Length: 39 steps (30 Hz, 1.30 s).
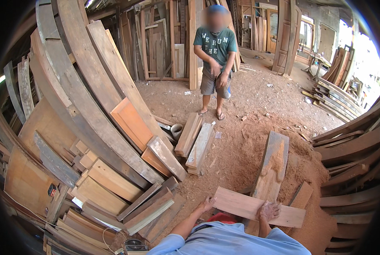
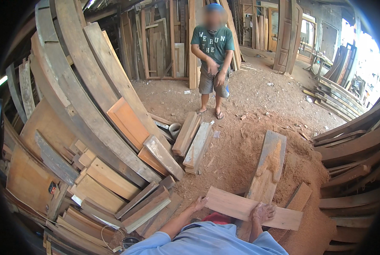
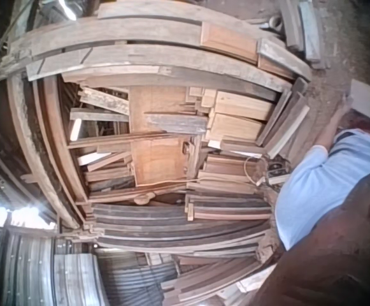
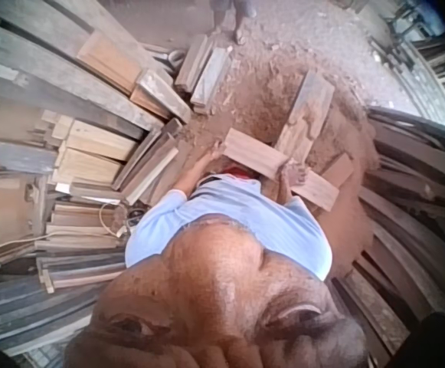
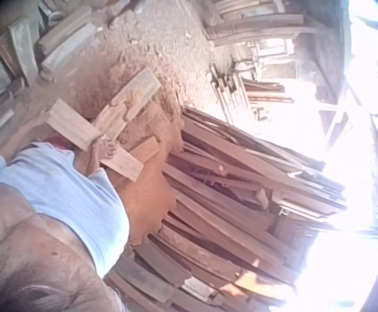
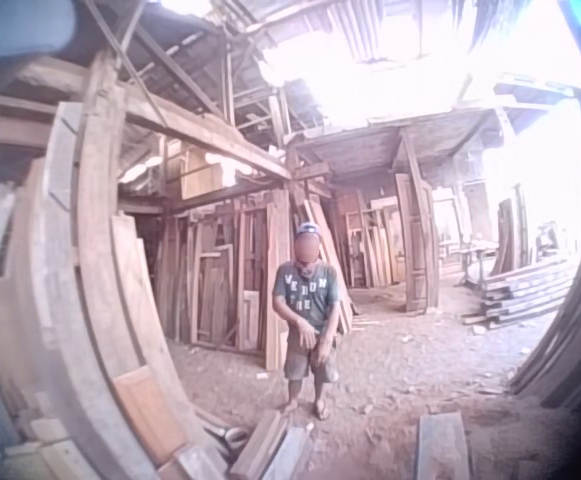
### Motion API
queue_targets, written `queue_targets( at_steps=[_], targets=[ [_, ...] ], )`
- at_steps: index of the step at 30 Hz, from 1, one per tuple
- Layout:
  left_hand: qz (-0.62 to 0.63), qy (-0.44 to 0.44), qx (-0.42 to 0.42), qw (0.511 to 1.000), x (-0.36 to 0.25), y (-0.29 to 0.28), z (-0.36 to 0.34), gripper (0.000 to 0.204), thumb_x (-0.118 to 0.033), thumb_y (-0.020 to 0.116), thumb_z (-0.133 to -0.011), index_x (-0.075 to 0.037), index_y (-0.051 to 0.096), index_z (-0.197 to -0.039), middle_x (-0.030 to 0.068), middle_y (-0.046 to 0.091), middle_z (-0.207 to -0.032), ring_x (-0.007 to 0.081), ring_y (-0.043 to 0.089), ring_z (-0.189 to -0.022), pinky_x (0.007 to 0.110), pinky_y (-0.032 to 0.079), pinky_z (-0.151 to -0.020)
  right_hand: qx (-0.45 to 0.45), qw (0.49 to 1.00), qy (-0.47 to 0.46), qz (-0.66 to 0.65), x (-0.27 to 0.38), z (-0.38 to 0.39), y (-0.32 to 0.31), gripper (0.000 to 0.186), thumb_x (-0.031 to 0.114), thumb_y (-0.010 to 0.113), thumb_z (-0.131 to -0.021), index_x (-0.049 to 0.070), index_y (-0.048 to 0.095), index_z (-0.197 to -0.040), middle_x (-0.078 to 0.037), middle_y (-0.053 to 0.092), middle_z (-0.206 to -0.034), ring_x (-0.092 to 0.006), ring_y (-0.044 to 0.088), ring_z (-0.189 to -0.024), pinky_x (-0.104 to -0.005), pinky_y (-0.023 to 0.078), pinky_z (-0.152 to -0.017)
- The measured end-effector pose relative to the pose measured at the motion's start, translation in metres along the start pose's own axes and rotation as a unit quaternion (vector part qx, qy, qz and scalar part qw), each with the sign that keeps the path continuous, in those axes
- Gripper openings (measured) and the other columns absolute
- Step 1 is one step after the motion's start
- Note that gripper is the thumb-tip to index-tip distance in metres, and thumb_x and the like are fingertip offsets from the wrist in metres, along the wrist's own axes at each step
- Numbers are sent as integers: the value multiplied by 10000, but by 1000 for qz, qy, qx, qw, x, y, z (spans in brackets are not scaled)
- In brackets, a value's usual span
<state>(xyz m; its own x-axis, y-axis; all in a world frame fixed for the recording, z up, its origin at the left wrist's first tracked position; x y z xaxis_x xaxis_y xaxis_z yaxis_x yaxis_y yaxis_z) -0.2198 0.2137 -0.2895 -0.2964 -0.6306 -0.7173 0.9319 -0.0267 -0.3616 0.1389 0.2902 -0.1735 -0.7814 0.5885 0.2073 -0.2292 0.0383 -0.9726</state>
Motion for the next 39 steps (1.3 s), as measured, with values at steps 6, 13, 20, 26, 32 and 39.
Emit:
queue_targets(
  at_steps=[6,13,20,26,32,39],
  targets=[
    [-18,5,1,1000,-13,-4,9,984,-774,458,-921,11,392,-1509,338,517,-1436,457,505,-1359,483,407,-1127,13,1000,22,13,-4,-6,4,732,552,530,-956,128,380,-1533,-130,230,-1664,-382,170,-1524,-596,162,-1209],
    [-24,1,5,1000,-15,-9,10,998,-767,478,-918,30,385,-1511,340,496,-1458,453,490,-1375,478,403,-1135,13,1000,10,-6,-3,-3,-1,767,568,540,-944,71,400,-1511,-123,235,-1662,-371,175,-1522,-578,162,-1211],
    [-26,6,-5,1000,-28,-6,19,1024,-768,505,-906,63,397,-1497,337,494,-1462,445,490,-1376,468,407,-1134,6,1000,24,17,-10,-10,8,762,559,558,-937,74,403,-1504,-122,253,-1654,-377,196,-1511,-581,169,-1204],
    [-35,16,-32,999,-2,-2,-6,916,-689,580,-919,-6,411,-1506,232,695,-1149,262,710,-894,363,570,-703,11,1000,16,23,0,-7,4,738,562,571,-934,113,412,-1498,-117,260,-1654,-379,222,-1504,-593,206,-1188],
    [133,61,68,987,41,-8,34,1007,-665,683,-859,31,369,-1514,306,520,-1453,405,560,-1311,444,467,-1081,37,999,3,0,-34,-54,69,755,589,528,-952,91,409,-1508,-117,264,-1660,-375,277,-1486,-561,249,-1180],
    [-174,-76,18,982,197,-15,133,696,-465,702,-905,3,521,-1387,131,674,-1243,243,651,-1090,410,543,-922,-78,990,-108,36,21,-15,9,764,595,520,-953,86,409,-1511,-117,264,-1660,-376,278,-1486,-561,249,-1182]
  ],
)
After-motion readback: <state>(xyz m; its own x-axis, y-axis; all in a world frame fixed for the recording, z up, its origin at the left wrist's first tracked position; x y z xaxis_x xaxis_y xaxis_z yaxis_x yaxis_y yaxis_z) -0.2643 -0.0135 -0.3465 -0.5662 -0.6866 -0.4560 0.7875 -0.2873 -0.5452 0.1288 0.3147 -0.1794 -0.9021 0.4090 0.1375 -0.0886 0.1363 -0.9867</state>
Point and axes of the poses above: each hand's wrist, its own z-axis away from the middle knuckle, its own y-axis out of the palm, x = y × z, the point moved 2 cm from there along -z, towards the middle knuckle
